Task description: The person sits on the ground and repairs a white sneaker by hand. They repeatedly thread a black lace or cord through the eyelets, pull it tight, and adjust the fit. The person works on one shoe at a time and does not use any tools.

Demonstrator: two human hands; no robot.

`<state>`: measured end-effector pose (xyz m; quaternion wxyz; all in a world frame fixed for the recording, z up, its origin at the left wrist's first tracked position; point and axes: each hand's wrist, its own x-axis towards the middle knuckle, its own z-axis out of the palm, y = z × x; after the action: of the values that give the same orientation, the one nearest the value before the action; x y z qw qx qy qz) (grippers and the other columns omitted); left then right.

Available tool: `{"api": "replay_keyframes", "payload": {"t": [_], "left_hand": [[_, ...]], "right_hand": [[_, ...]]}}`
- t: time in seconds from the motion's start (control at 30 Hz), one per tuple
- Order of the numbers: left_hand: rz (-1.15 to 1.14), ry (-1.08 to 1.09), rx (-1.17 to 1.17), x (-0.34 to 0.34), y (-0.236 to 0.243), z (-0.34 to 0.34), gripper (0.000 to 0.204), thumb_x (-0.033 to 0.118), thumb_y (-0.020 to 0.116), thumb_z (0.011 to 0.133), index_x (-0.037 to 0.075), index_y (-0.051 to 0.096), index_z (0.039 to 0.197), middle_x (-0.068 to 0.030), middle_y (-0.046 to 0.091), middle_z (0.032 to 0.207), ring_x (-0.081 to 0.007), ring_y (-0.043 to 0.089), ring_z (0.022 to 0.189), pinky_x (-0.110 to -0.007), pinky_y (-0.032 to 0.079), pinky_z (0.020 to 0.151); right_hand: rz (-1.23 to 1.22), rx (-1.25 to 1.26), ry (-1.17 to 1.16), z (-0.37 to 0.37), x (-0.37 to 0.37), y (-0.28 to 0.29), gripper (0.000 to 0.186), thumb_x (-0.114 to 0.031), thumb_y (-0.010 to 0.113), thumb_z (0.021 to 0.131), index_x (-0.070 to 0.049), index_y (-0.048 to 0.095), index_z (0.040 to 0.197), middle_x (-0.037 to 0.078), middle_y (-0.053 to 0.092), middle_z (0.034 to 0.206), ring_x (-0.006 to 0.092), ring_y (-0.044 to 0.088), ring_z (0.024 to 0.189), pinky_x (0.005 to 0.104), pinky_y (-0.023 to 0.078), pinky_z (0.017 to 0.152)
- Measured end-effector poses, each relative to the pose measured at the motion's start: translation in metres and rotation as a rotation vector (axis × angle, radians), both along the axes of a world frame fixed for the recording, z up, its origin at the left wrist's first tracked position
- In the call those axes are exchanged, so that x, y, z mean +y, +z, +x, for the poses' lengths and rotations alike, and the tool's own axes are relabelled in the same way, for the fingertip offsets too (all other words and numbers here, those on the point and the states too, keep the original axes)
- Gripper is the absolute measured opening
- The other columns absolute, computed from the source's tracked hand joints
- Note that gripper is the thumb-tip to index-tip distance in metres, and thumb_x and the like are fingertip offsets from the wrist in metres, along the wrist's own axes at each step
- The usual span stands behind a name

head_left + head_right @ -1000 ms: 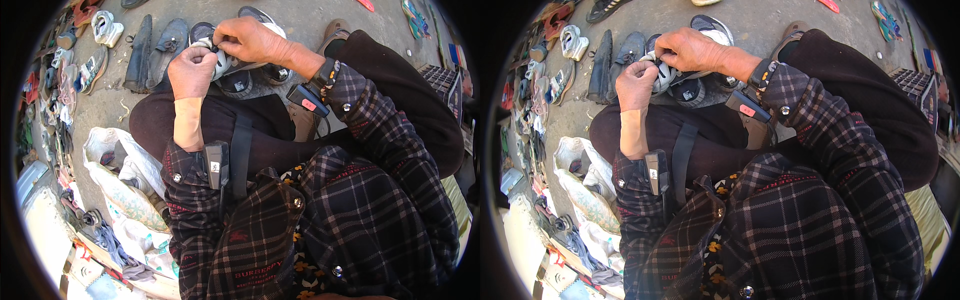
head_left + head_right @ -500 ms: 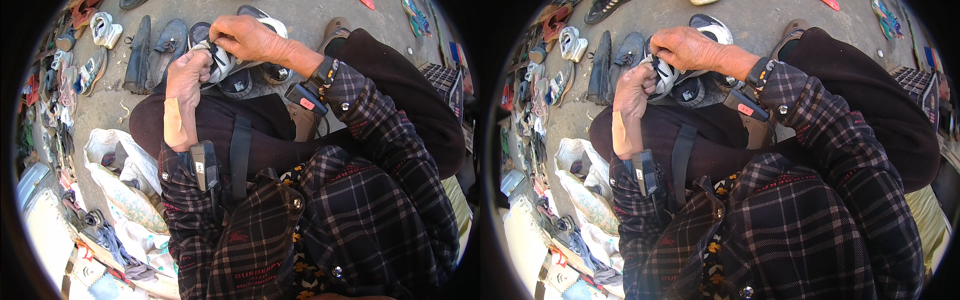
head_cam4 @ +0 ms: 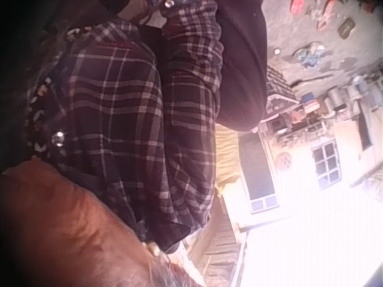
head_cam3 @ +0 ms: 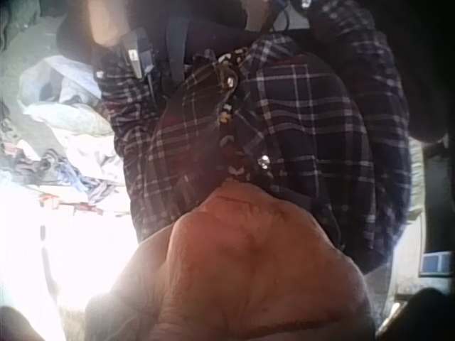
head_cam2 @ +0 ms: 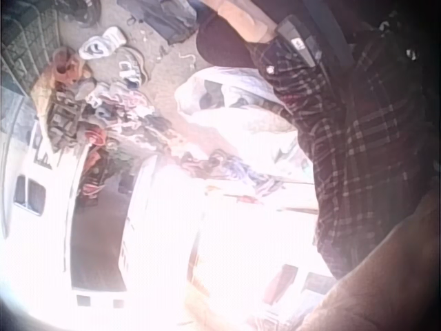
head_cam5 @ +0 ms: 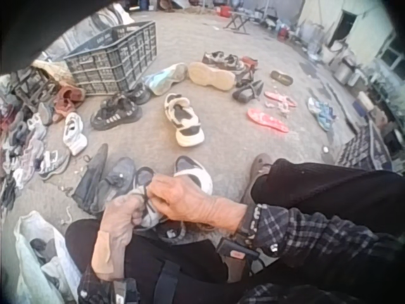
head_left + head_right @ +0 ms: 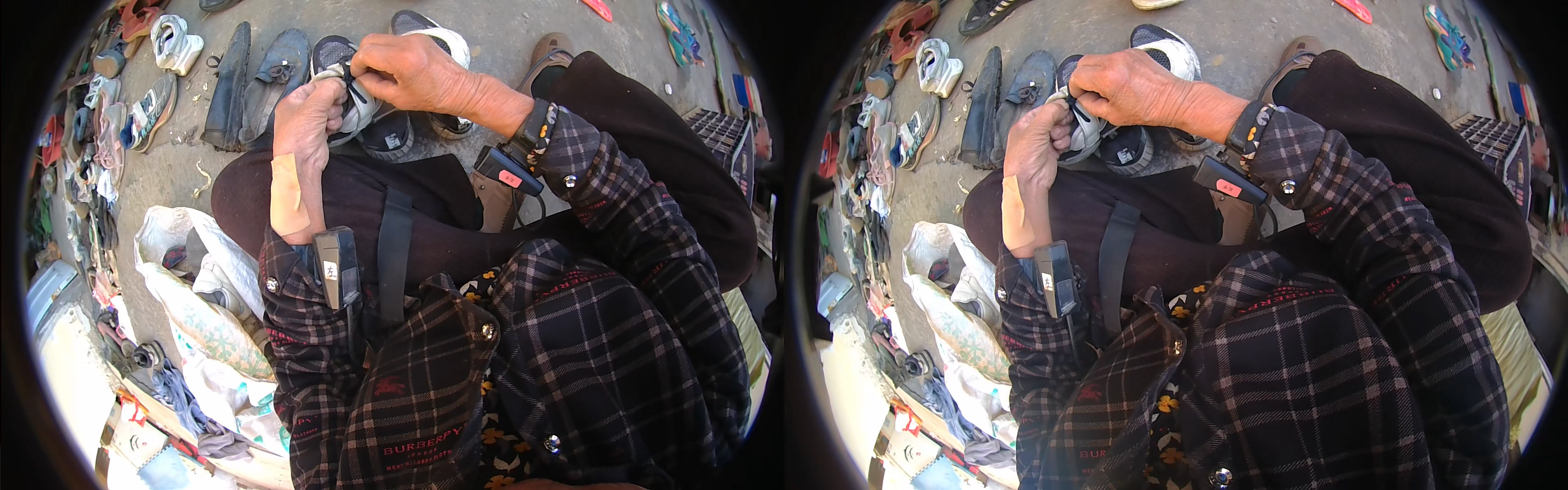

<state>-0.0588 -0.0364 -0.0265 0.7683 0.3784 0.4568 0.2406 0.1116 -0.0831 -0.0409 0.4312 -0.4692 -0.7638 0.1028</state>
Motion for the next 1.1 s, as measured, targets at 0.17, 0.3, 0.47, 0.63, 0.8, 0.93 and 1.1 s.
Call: {"api": "replay_keyframes", "payload": {"t": [0.17,0.3,0.47,0.63,0.8,0.93,1.1], "left_hand": [[0.015,0.034,0.053,-0.001,0.001,0.003,0.004,0.004,0.059,0.075,0.003,0.056,0.072,0.0029,0.048,0.063,-0.0023,0.034,0.047,-0.018,0.025,0.042],[0.092,0.038,0.129,-0.003,0.002,0.006,0.009,0.006,0.062,0.074,-0.002,0.061,0.078,0.0002,0.054,0.065,-0.0033,0.042,0.051,-0.018,0.031,0.045],[0.252,0.011,0.364,-0.004,0.003,0.011,0.016,0.008,0.064,0.072,-0.005,0.066,0.081,-0.0035,0.061,0.068,-0.0055,0.052,0.059,-0.019,0.041,0.052],[0.481,-0.03,0.417,-0.011,0.005,0.013,0.015,0.008,0.064,0.07,-0.004,0.066,0.078,-0.0029,0.063,0.067,-0.0052,0.054,0.06,-0.02,0.044,0.055],[0.423,-0.046,0.362,-0.007,0.002,0.01,0.017,0.01,0.065,0.07,-0.004,0.066,0.08,-0.0019,0.061,0.068,-0.005,0.052,0.058,-0.02,0.043,0.053],[0.296,-0.038,0.312,-0.002,-0.001,0.008,0.02,0.011,0.067,0.072,-0.005,0.066,0.083,-0.001,0.059,0.068,-0.0046,0.049,0.057,-0.02,0.04,0.05],[0.376,-0.016,0.432,-0.005,0.0,0.012,0.019,0.011,0.067,0.071,-0.005,0.066,0.081,-0.0018,0.061,0.069,-0.0051,0.051,0.06,-0.02,0.042,0.053]], "right_hand": [[-0.008,-0.11,-0.034,-0.002,0.001,0.003,0.008,-0.009,0.059,0.073,-0.006,0.056,0.079,0.009,0.058,0.075,0.0301,0.06,0.065,0.0372,0.048,0.054],[-0.097,-0.347,-0.091,-0.01,0.0,0.009,0.01,-0.01,0.06,0.07,-0.006,0.056,0.078,0.011,0.059,0.077,0.0315,0.06,0.067,0.0384,0.048,0.054],[-0.151,-0.378,-0.071,-0.011,0.005,0.013,0.011,-0.009,0.06,0.065,-0.005,0.056,0.074,0.013,0.059,0.073,0.0318,0.061,0.067,0.0399,0.048,0.054],[-0.276,-0.035,0.042,0.008,0.004,0.013,0.008,-0.007,0.059,0.063,-0.004,0.055,0.068,0.012,0.056,0.061,0.0287,0.056,0.056,0.0375,0.044,0.051],[-0.421,0.17,0.039,0.008,-0.001,0.01,0.006,-0.006,0.059,0.065,-0.003,0.054,0.068,0.013,0.057,0.062,0.0293,0.054,0.055,0.0362,0.043,0.052],[-0.302,-0.098,-0.014,0.0,0.004,0.013,0.01,-0.007,0.058,0.068,-0.002,0.058,0.077,0.015,0.061,0.069,0.0329,0.06,0.063,0.0395,0.047,0.056],[-0.341,-0.401,-0.092,-0.013,0.003,0.021,0.014,-0.007,0.06,0.066,-0.002,0.06,0.08,0.017,0.063,0.075,0.0344,0.062,0.072,0.041,0.05,0.062]]}}
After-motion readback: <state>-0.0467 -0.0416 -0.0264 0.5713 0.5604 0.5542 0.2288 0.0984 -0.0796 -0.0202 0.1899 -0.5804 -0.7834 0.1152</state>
